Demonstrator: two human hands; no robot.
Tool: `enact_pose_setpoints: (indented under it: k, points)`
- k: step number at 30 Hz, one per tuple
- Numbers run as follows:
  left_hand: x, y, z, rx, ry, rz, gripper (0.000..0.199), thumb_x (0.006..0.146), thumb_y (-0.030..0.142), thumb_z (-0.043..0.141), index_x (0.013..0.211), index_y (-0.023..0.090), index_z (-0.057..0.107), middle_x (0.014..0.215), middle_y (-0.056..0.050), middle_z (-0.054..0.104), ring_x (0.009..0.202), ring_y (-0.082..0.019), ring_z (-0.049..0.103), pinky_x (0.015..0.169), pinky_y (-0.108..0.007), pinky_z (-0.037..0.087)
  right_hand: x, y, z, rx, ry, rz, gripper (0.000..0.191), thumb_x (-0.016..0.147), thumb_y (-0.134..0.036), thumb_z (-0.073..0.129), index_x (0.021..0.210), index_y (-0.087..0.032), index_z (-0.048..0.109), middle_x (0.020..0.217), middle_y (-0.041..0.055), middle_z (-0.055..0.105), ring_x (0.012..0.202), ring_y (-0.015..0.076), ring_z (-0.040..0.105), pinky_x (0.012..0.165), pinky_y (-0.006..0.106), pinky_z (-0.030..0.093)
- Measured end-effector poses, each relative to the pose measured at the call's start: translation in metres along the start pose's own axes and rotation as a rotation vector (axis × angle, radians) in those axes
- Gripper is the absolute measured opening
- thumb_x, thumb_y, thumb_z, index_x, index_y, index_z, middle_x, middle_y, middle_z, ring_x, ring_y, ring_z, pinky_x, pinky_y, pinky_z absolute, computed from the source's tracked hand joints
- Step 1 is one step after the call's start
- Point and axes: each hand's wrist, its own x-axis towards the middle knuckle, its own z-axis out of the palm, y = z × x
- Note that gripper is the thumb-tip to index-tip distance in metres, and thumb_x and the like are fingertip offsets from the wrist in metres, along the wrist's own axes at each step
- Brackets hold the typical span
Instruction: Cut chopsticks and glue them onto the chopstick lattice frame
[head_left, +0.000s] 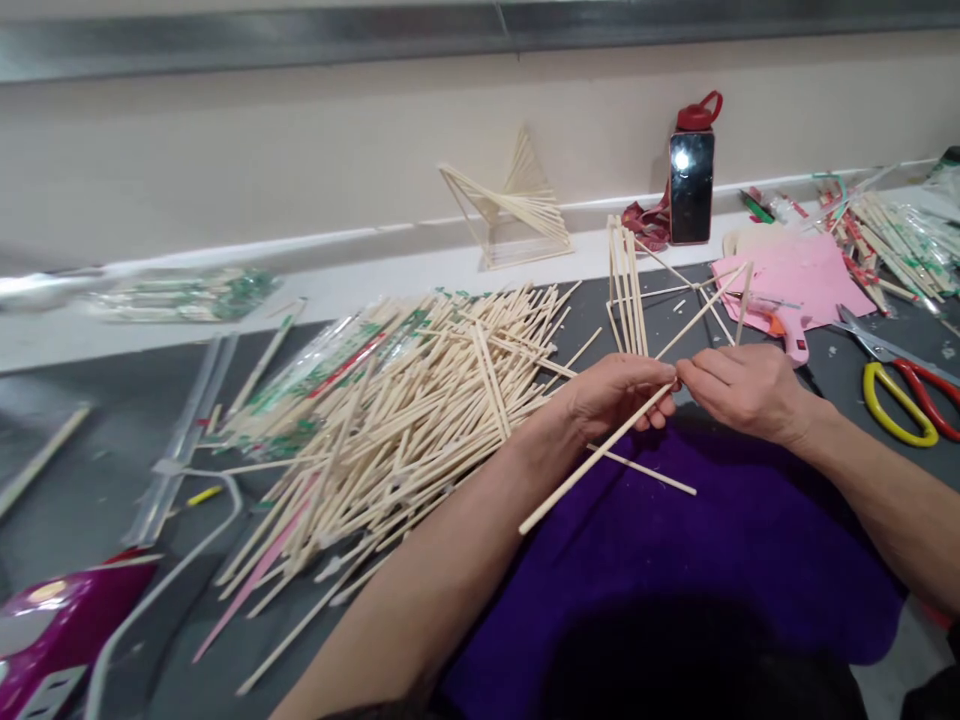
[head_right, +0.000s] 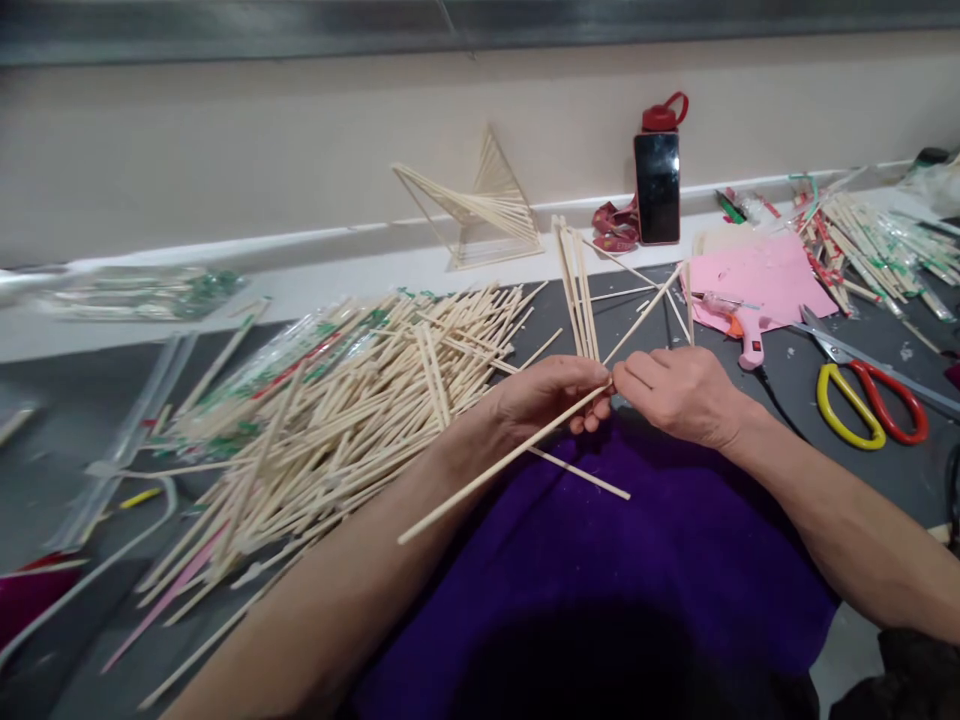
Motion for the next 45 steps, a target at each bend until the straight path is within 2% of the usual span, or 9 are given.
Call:
enact_pose_setpoints:
  k: [9, 18, 23, 27, 30, 35, 37, 40, 45]
  points:
    - [0.001, -0.006, -0.001, -0.046, 0.036, -0.034, 0.015, 0.062, 0.018, 0.074, 0.062, 0.013, 0.060, 0.054, -0.003, 0.066, 0.042, -0.010, 0.059, 0.040, -0.017, 0.046, -0.005, -0.004, 0.001, 0.035, -0.031, 0.033, 0.030, 0.099, -0.016, 0.040, 0.092, -0.019, 0.069, 0.074, 0.0004, 0.069, 0.061, 0.0121, 0.053, 0.053, 0.030, 0.034]
    - [0.003, -0.011, 0.006, -0.139, 0.054, 0.103, 0.009, 0.060, 0.016, 0.064, 0.063, 0.015, 0.055, 0.046, 0.001, 0.056, 0.037, -0.008, 0.049, 0.039, -0.016, 0.040, -0.004, -0.008, 0.002, 0.025, -0.023, 0.052, 0.028, 0.098, -0.015, 0.042, 0.094, -0.016, 0.069, 0.077, 0.0020, 0.070, 0.062, 0.0115, 0.055, 0.053, 0.029, 0.036]
    - [0.002, -0.008, 0.011, -0.165, 0.118, 0.156, 0.012, 0.059, 0.015, 0.064, 0.064, 0.015, 0.054, 0.047, 0.003, 0.053, 0.038, -0.007, 0.047, 0.039, -0.016, 0.037, -0.002, -0.007, 0.002, 0.191, -0.005, 0.227, 0.027, 0.097, -0.017, 0.042, 0.110, -0.017, 0.065, 0.087, 0.0033, 0.072, 0.073, 0.0119, 0.063, 0.057, 0.026, 0.041]
    - [0.000, -0.008, 0.014, -0.154, 0.124, 0.168, 0.014, 0.061, 0.017, 0.067, 0.065, 0.016, 0.054, 0.047, 0.003, 0.052, 0.039, -0.008, 0.046, 0.040, -0.017, 0.036, -0.008, 0.009, -0.021, 0.232, -0.062, 0.468, 0.024, 0.097, -0.021, 0.043, 0.101, -0.018, 0.067, 0.090, 0.0039, 0.073, 0.076, 0.0123, 0.065, 0.065, 0.024, 0.045]
    - [-0.001, -0.010, 0.016, -0.146, 0.104, 0.167, 0.013, 0.062, 0.017, 0.067, 0.065, 0.016, 0.054, 0.047, 0.003, 0.052, 0.039, -0.008, 0.045, 0.041, -0.018, 0.035, -0.037, 0.026, -0.049, 0.191, -0.222, 0.688, 0.020, 0.093, -0.023, 0.048, 0.089, -0.018, 0.067, 0.085, 0.0036, 0.073, 0.074, 0.0149, 0.066, 0.067, 0.027, 0.045]
    - [0.001, -0.012, 0.020, -0.132, 0.082, 0.154, 0.012, 0.062, 0.015, 0.066, 0.065, 0.016, 0.054, 0.046, 0.003, 0.051, 0.040, -0.007, 0.045, 0.041, -0.018, 0.034, -0.114, 0.044, -0.093, -0.256, -0.842, 1.003, 0.029, 0.092, -0.032, 0.045, 0.086, -0.017, 0.068, 0.086, 0.0121, 0.070, 0.069, 0.0248, 0.063, 0.049, 0.030, 0.029]
    - [0.001, -0.012, 0.021, -0.128, 0.078, 0.148, 0.012, 0.062, 0.015, 0.066, 0.065, 0.016, 0.054, 0.046, 0.003, 0.051, 0.039, -0.007, 0.045, 0.040, -0.018, 0.034, -0.135, 0.046, -0.105, -0.318, -0.998, 1.021, 0.034, 0.092, -0.039, 0.043, 0.100, -0.015, 0.066, 0.094, 0.0151, 0.068, 0.072, 0.0281, 0.063, 0.047, 0.030, 0.026]
    - [0.002, -0.012, 0.022, -0.131, 0.093, 0.138, 0.013, 0.061, 0.015, 0.067, 0.065, 0.016, 0.054, 0.046, 0.004, 0.050, 0.039, -0.007, 0.044, 0.040, -0.017, 0.034, -0.145, 0.047, -0.113, -0.280, -1.077, 1.039, 0.040, 0.091, -0.041, 0.044, 0.116, -0.014, 0.060, 0.099, 0.0171, 0.067, 0.077, 0.0304, 0.064, 0.049, 0.031, 0.029]
    - [-0.001, -0.011, 0.023, -0.140, 0.115, 0.138, 0.014, 0.059, 0.015, 0.068, 0.065, 0.016, 0.055, 0.045, 0.004, 0.051, 0.039, -0.007, 0.045, 0.040, -0.017, 0.034, -0.138, 0.061, -0.117, -0.144, -1.130, 1.146, 0.054, 0.080, -0.024, 0.056, 0.133, -0.012, 0.051, 0.091, 0.0170, 0.070, 0.075, 0.0290, 0.065, 0.053, 0.032, 0.032]
